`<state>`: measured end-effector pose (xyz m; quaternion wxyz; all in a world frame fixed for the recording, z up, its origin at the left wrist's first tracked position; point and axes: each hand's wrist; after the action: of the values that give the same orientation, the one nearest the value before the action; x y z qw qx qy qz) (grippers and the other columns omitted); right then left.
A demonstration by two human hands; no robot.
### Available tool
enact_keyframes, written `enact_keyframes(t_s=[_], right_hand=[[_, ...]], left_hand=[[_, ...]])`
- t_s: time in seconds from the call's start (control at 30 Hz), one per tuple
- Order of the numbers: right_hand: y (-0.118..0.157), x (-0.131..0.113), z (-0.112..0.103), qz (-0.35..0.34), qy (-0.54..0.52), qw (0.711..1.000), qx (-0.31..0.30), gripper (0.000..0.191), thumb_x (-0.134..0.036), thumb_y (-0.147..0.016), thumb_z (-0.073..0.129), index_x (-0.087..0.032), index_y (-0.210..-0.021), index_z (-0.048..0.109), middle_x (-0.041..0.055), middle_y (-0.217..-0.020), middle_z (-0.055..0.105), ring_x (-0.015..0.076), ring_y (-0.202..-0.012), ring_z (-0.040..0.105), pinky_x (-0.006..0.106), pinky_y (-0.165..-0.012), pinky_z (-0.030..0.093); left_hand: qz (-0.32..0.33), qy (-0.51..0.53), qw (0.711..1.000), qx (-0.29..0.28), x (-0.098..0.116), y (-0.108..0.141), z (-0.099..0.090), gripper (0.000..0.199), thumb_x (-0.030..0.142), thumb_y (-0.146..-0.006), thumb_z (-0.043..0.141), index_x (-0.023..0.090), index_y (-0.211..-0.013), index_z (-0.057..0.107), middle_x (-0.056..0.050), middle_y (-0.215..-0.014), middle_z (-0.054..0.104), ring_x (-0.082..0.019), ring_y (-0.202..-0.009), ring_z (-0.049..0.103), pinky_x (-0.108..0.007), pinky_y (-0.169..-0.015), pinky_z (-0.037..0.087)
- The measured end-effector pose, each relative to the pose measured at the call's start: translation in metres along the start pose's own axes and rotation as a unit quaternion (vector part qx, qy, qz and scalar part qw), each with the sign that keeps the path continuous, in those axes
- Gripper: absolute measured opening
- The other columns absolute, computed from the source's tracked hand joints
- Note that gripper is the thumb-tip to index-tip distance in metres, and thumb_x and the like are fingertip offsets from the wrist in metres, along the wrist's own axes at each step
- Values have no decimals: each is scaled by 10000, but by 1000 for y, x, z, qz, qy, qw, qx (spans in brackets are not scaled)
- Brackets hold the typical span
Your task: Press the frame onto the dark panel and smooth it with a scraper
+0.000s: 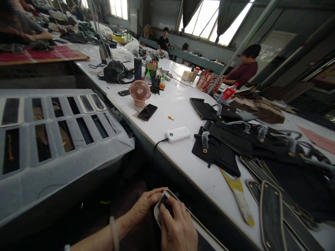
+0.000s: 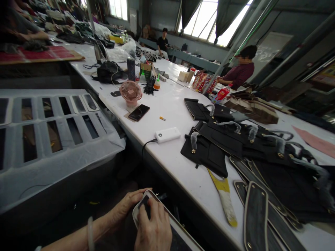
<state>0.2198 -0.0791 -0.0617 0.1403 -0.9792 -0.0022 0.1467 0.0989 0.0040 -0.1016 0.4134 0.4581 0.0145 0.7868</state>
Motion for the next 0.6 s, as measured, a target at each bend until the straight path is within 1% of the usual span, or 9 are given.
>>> enact_keyframes(t_s=[0.13,0.3,0.4,0.5,0.53,0.6], right_hand=[[0,-1,0,10,-4,1000,19,329,-155,-877,453,-293,-1105,645,64,-1134,649,284,-991,592,394,-786,461],[1,0,3,17,-20,999,32,329,-144,-856,460,-287,-1082,650,64,-1137,653,283,-1004,597,404,-798,463],[3,-2,6,25,-29,998,44,341,-130,-846,454,-275,-1079,656,73,-1144,655,289,-1030,595,413,-814,467],[3,-6,5,44,-45,996,58,368,-120,-842,453,-268,-1115,651,74,-1157,658,298,-1048,592,426,-836,473],[2,-6,3,51,-53,996,57,375,-116,-841,455,-267,-1125,647,72,-1163,658,301,-1046,592,430,-839,477],[-1,-6,-3,69,-84,993,46,356,-109,-847,454,-257,-1103,652,71,-1151,662,295,-1026,600,426,-835,492]], left_hand=[[-5,-7,1000,4,3,2,5,483,423,-808,663,159,-1213,656,-114,-1207,672,-316,-1201,543,-418,-1071,353],[2,-49,998,36,-1,3,8,469,428,-826,633,183,-1227,648,-96,-1212,673,-312,-1206,540,-399,-1055,373],[12,-110,993,41,-3,0,3,468,451,-829,620,191,-1216,655,-90,-1176,691,-314,-1170,566,-392,-1020,409],[25,-202,978,41,1,-5,-4,445,454,-822,628,202,-1186,676,-77,-1177,693,-304,-1153,579,-377,-1017,418],[31,-233,971,35,3,-7,-6,434,451,-830,622,208,-1185,676,-71,-1196,685,-298,-1165,572,-371,-1026,413],[40,-286,958,5,10,-10,-9,428,451,-853,598,218,-1206,661,-60,-1229,669,-285,-1187,559,-366,-1044,402]])
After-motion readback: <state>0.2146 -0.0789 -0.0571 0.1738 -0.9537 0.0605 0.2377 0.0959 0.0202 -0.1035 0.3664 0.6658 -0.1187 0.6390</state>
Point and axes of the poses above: each hand's wrist, its own y-axis away from the middle knuckle, its own z-axis out of the palm, x = y × z
